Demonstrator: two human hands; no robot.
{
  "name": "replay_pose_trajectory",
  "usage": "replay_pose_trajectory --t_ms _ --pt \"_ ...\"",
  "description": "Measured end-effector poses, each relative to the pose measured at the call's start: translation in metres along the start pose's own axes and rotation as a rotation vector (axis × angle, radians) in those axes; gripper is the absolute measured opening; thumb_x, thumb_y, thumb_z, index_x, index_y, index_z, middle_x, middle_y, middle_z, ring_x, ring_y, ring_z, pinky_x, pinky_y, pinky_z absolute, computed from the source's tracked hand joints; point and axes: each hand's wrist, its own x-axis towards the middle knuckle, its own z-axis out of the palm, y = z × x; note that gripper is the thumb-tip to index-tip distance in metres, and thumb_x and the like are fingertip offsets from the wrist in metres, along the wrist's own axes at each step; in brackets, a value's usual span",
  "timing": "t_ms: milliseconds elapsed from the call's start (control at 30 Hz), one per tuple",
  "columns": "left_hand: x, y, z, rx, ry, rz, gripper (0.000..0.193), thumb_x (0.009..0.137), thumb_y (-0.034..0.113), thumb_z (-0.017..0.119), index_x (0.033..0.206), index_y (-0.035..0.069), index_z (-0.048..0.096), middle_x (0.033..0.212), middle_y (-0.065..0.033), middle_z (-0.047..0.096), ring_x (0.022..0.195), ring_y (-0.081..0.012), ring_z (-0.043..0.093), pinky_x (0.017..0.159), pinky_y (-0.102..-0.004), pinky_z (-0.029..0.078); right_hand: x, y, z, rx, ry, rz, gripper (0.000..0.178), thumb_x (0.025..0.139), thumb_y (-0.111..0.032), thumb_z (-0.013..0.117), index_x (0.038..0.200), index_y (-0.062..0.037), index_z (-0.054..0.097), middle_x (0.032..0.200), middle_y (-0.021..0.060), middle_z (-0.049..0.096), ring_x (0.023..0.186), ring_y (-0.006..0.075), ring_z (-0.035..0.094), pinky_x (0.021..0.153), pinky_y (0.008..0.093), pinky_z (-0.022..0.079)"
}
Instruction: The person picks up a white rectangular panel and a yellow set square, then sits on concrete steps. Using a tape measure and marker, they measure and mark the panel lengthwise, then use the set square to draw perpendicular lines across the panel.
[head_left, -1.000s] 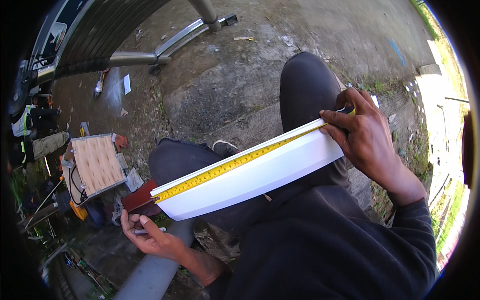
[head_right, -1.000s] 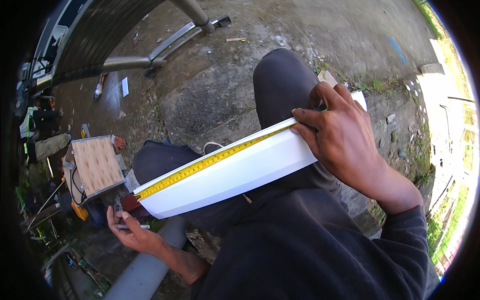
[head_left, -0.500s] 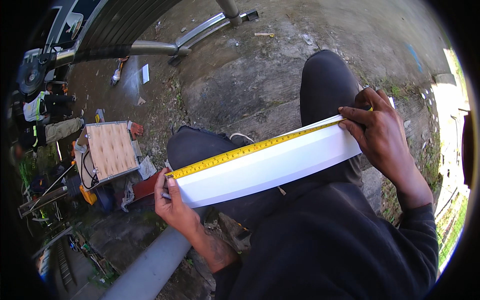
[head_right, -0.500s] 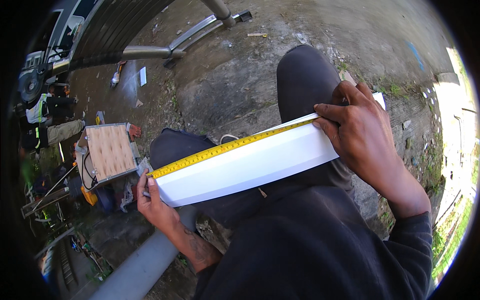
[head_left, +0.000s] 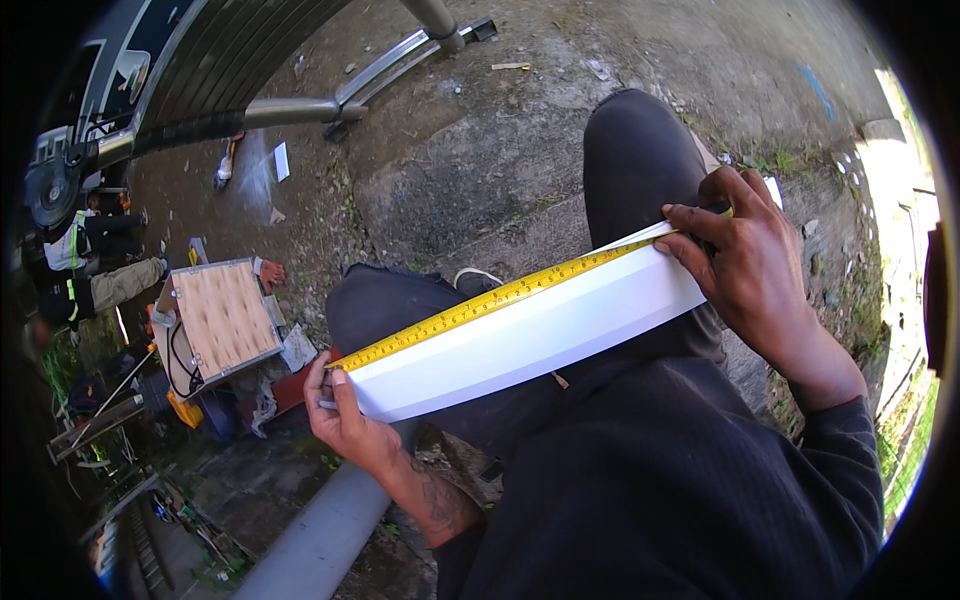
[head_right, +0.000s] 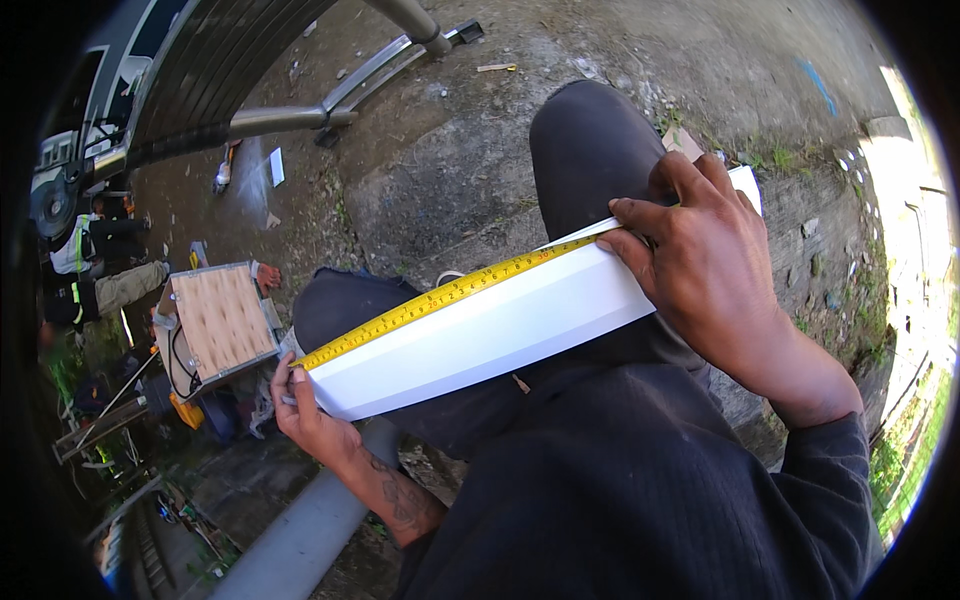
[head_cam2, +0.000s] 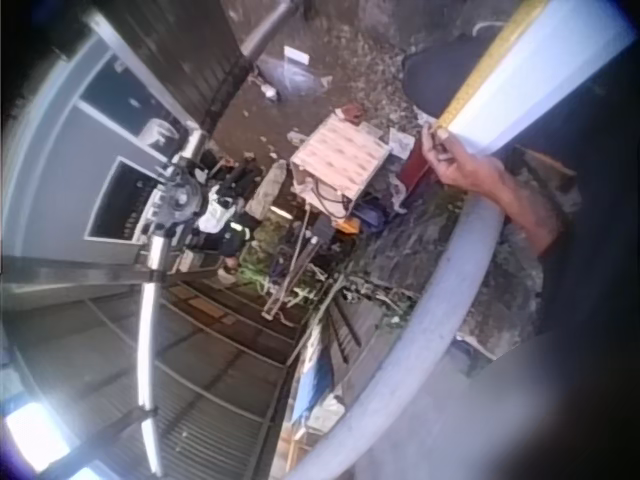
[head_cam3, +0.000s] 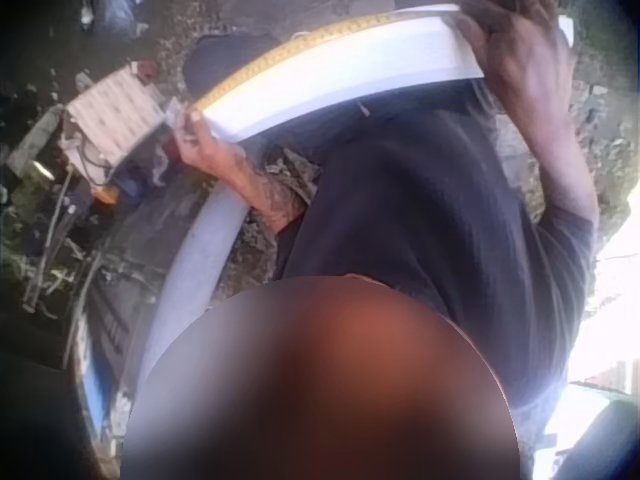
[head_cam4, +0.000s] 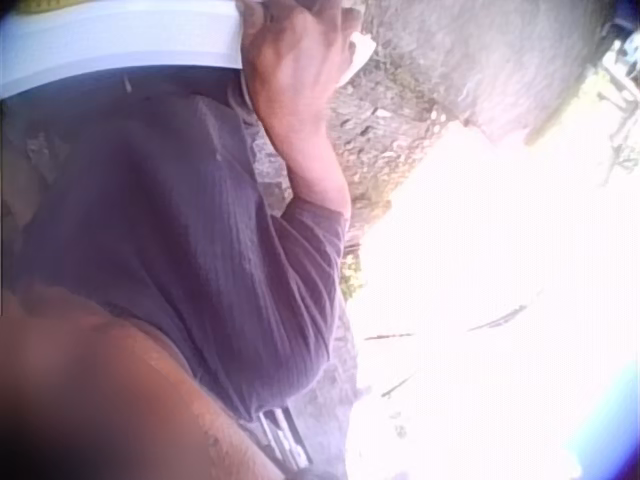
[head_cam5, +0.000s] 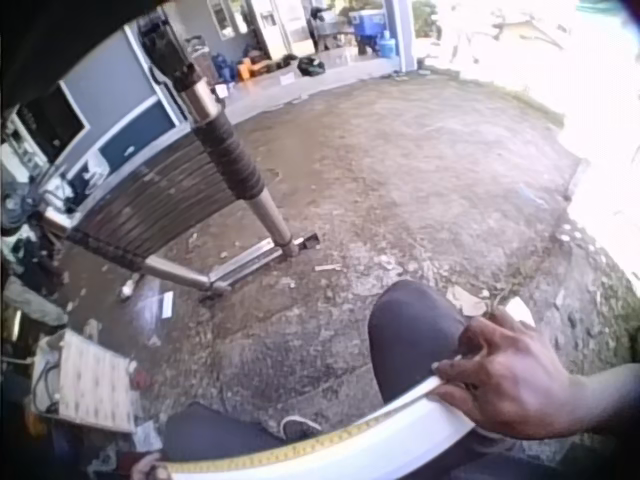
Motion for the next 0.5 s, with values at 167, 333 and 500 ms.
replay_pose_trajectory --t_ms 167,333,500 --pt "-0.0001 0.0034 -0.0018 -0.044 -0.018 -0.033 0.036 0.109 0.008 0.068 0.14 -0.009 0.064 0.11 -0.0116 0.073 0.098 -0.0169 0.069 0.09 -0.0326 0.057 -0.0022 -0.0004 0.0021 0.022 0.026 -0.01 0.03 0.093 -0.027 0.086 0.116 -0.0089 0.088 0.113 0.0104 0.07 0.11 0.0304 0.064 0.091 0.0453 0.058" --pt "0.0004 0.0054 -0.0032 -0.083 -0.055 -0.069 0.038 0.107 0.006 0.069 0.142 -0.01 0.062 0.11 -0.0082 0.07 0.097 -0.0136 0.065 0.092 -0.0296 0.054 -0.0013 -0.0007 0.0008 0.017 0.024 -0.001 0.031 0.092 -0.027 0.086 0.115 -0.0069 0.088 0.11 0.0107 0.07 0.107 0.0303 0.064 0.09 0.0449 0.058" --pt "-0.0065 0.0003 -0.0041 -0.068 -0.012 0.045 0.04 0.103 0.0 0.072 0.141 -0.007 0.061 0.109 -0.0072 0.068 0.101 -0.0117 0.063 0.097 -0.0282 0.049 0.0014 0.0023 0.006 0.027 0.032 -0.016 0.033 0.091 -0.022 0.085 0.117 -0.0009 0.086 0.111 0.0148 0.069 0.108 0.0319 0.066 0.093 0.0462 0.057"
